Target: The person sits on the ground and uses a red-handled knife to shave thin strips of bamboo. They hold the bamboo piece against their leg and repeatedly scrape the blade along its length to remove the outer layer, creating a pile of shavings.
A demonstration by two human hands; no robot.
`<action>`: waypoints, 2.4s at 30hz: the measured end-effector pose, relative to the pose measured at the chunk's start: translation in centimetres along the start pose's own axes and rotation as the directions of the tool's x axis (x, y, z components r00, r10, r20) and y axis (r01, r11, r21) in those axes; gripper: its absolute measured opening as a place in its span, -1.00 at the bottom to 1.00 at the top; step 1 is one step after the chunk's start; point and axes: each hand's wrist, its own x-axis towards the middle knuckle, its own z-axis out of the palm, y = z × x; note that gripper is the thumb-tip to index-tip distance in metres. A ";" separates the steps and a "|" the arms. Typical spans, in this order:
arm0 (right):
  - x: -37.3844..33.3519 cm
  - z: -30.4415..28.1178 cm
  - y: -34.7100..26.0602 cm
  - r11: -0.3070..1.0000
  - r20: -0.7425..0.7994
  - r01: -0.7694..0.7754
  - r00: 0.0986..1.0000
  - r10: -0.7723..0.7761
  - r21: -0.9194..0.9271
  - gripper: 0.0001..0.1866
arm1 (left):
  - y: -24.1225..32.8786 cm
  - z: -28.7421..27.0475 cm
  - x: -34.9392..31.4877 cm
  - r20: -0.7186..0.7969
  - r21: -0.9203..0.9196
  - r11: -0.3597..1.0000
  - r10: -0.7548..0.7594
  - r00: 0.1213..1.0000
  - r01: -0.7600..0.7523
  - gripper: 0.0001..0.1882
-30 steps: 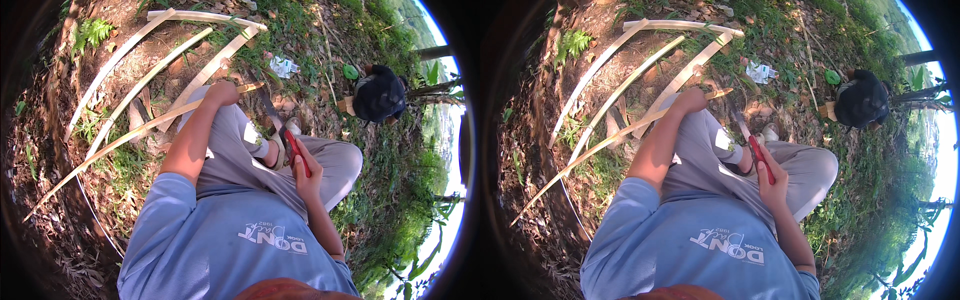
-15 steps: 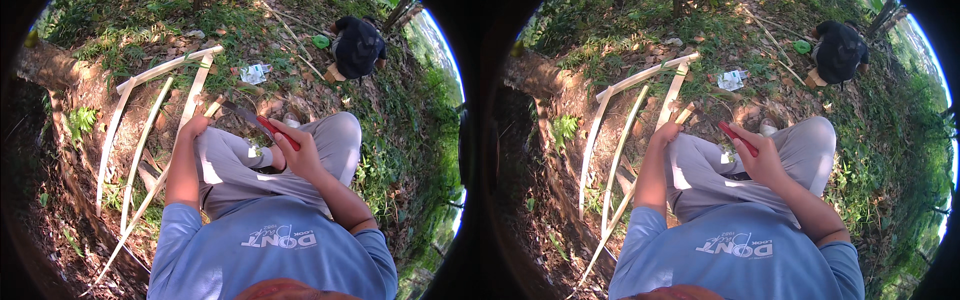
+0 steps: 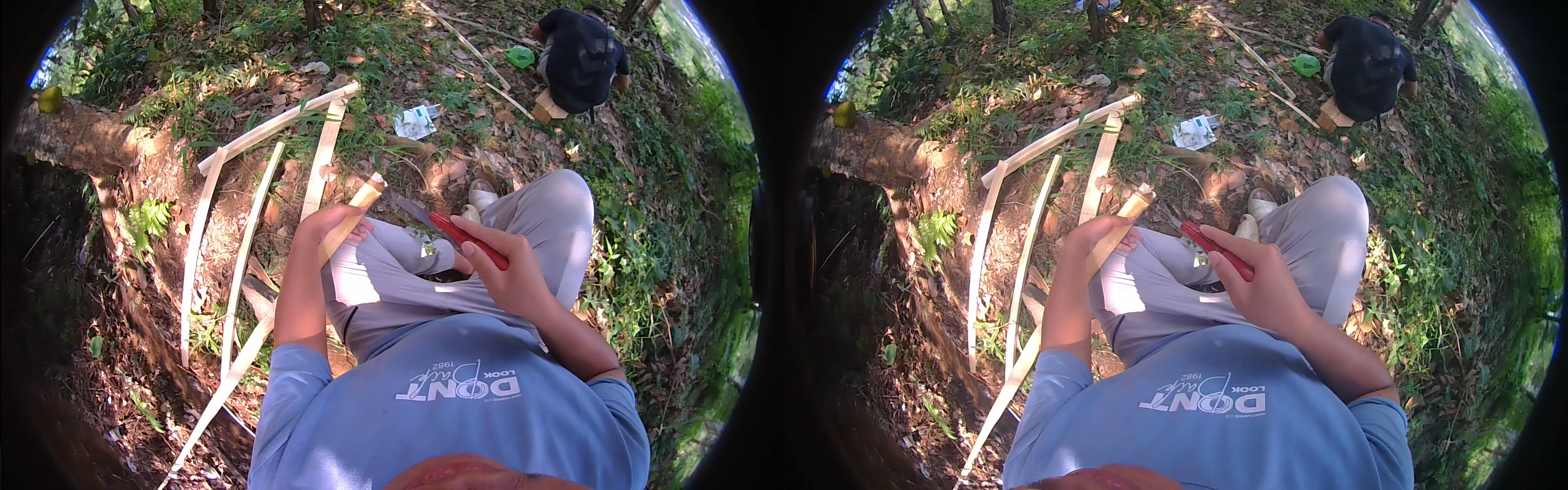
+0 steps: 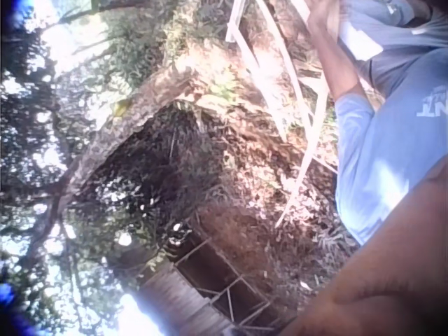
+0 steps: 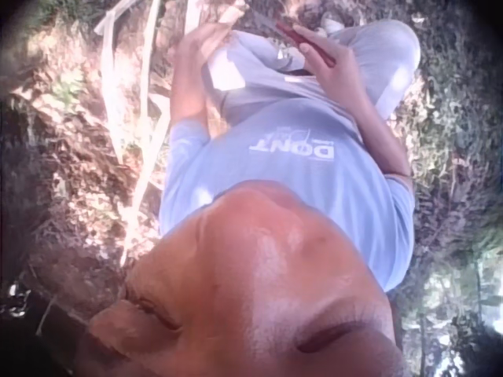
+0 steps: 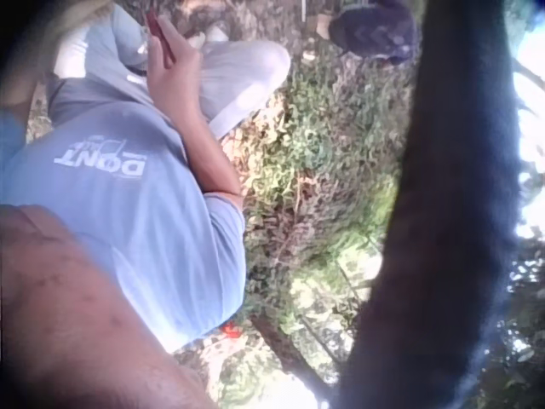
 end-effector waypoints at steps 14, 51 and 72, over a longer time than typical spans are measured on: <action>1.6 2.3 5.0 0.996 0.023 0.008 1.000 -0.006 -0.088 -0.55 | -3.7 4.9 4.3 -0.564 0.797 0.584 0.623 0.542 0.158 -0.71; 16.3 11.0 14.5 0.939 0.081 -0.084 0.995 0.060 0.333 -0.57 | -2.3 3.9 2.5 -0.538 0.746 0.651 0.463 0.704 0.143 -0.66; 18.3 5.9 21.2 -0.096 0.492 -0.484 0.832 0.257 0.870 -0.73 | -3.3 3.2 2.3 -0.504 0.736 0.677 0.547 0.668 0.001 -0.05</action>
